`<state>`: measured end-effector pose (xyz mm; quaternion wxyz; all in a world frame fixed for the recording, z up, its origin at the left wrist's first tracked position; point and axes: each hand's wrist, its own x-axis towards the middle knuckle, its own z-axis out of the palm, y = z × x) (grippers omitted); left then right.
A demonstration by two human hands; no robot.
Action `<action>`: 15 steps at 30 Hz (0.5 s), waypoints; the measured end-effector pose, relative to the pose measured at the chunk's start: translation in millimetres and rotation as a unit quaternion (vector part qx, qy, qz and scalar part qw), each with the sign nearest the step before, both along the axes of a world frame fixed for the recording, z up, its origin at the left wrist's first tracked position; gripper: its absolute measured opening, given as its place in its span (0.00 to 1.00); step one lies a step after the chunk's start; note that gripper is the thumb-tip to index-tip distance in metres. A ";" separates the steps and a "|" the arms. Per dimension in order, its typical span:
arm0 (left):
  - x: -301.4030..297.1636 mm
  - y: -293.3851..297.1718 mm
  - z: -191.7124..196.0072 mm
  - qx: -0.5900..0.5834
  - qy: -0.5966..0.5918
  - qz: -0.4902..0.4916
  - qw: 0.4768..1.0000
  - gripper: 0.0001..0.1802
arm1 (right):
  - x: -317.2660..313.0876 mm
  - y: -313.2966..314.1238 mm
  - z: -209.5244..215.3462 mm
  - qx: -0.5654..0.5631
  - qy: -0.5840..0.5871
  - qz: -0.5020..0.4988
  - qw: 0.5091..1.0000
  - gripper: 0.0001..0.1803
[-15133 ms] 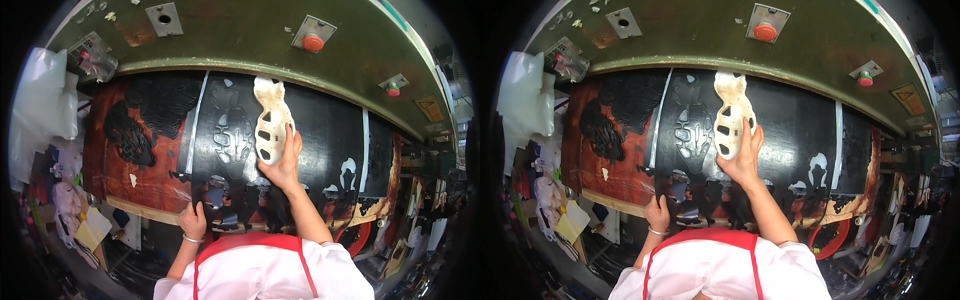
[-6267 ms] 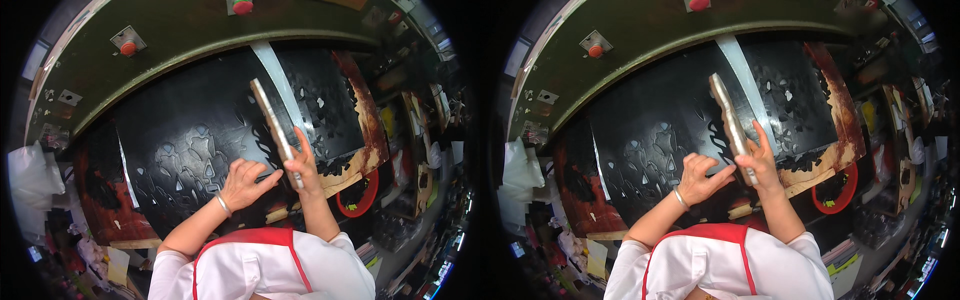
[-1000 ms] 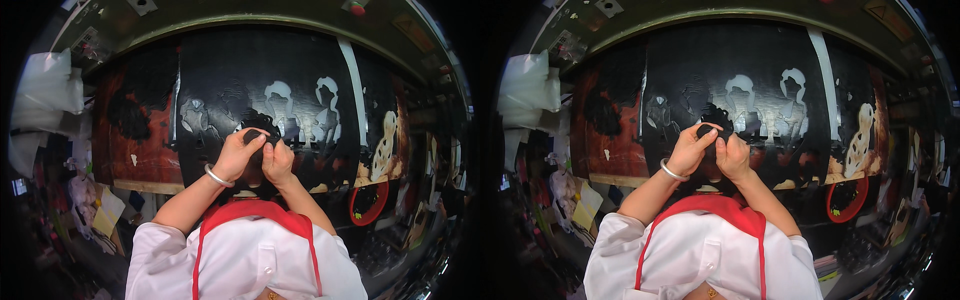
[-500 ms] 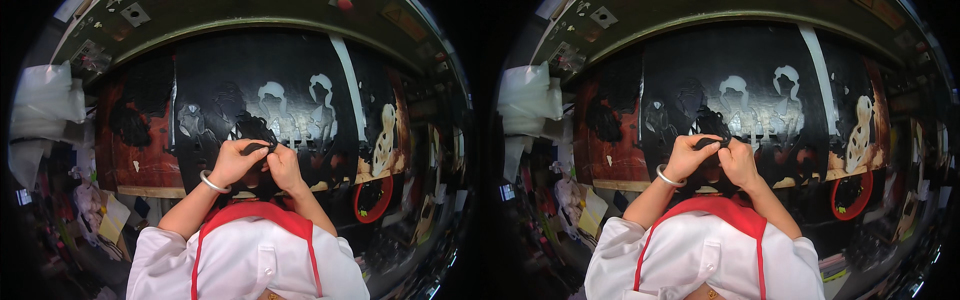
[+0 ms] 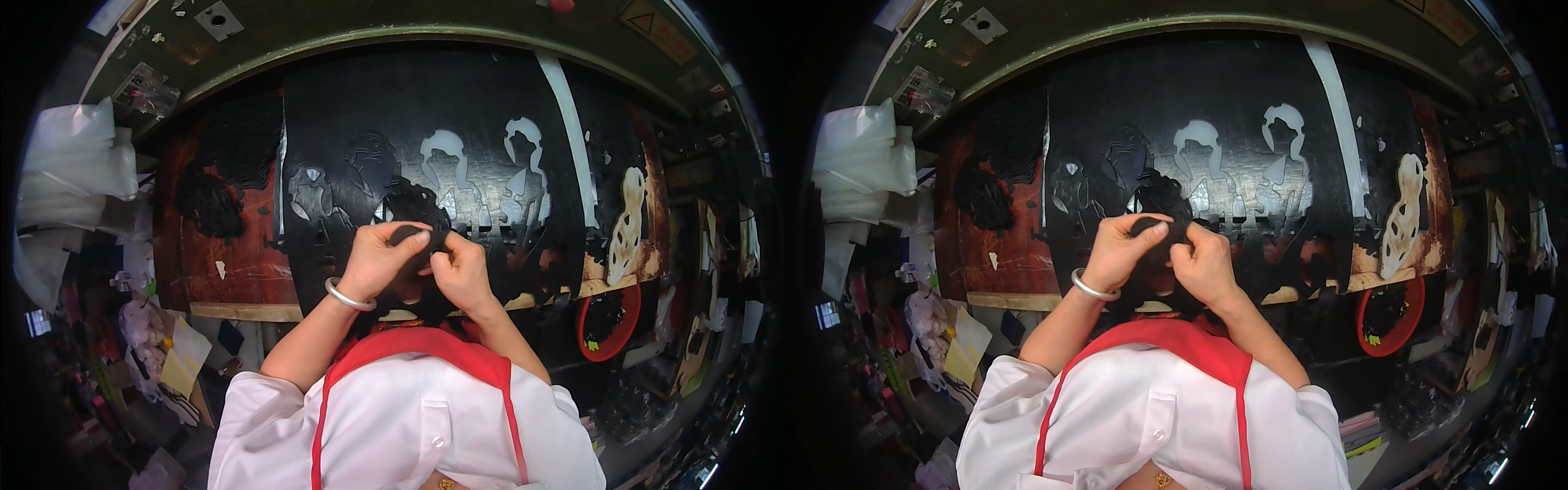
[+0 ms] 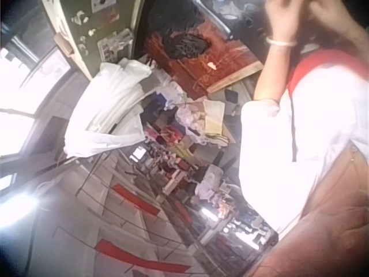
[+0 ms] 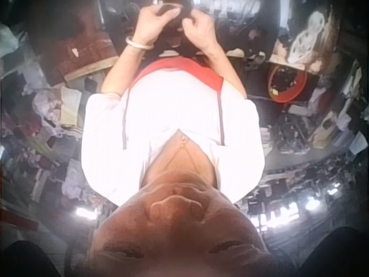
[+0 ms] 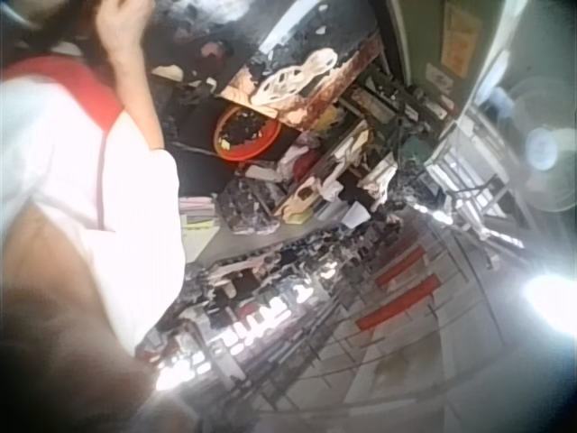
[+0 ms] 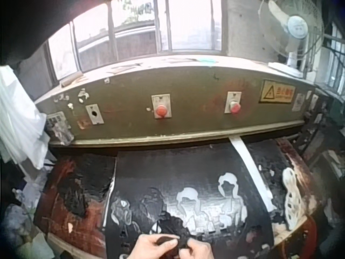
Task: The person walks through a factory floor and operates a die-cutting machine to trim black rubber parts. They place a sheet on the machine, press a button to activate the press, then remove and trim the cut pieces by hand, discarding excess material.
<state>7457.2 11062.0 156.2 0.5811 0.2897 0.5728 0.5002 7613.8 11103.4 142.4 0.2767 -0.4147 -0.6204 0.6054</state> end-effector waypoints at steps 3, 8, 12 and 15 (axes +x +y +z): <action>-0.1 -0.4 -3.6 0.001 -0.019 0.006 1.000 0.10 | -0.8 -3.8 3.3 0.021 0.002 -0.039 0.999 0.07; 7.9 -0.5 -6.6 -0.001 0.011 0.041 0.999 0.09 | -3.5 -7.0 -1.5 0.187 -0.049 -0.043 0.980 0.12; -0.3 14.0 12.2 0.028 -0.007 0.096 0.995 0.08 | -5.6 -7.7 -29.3 0.321 -0.058 -0.113 0.939 0.14; -61.7 40.4 56.1 0.220 -0.030 0.321 0.921 0.12 | 2.7 -9.3 -50.6 0.340 -0.113 -0.123 0.925 0.14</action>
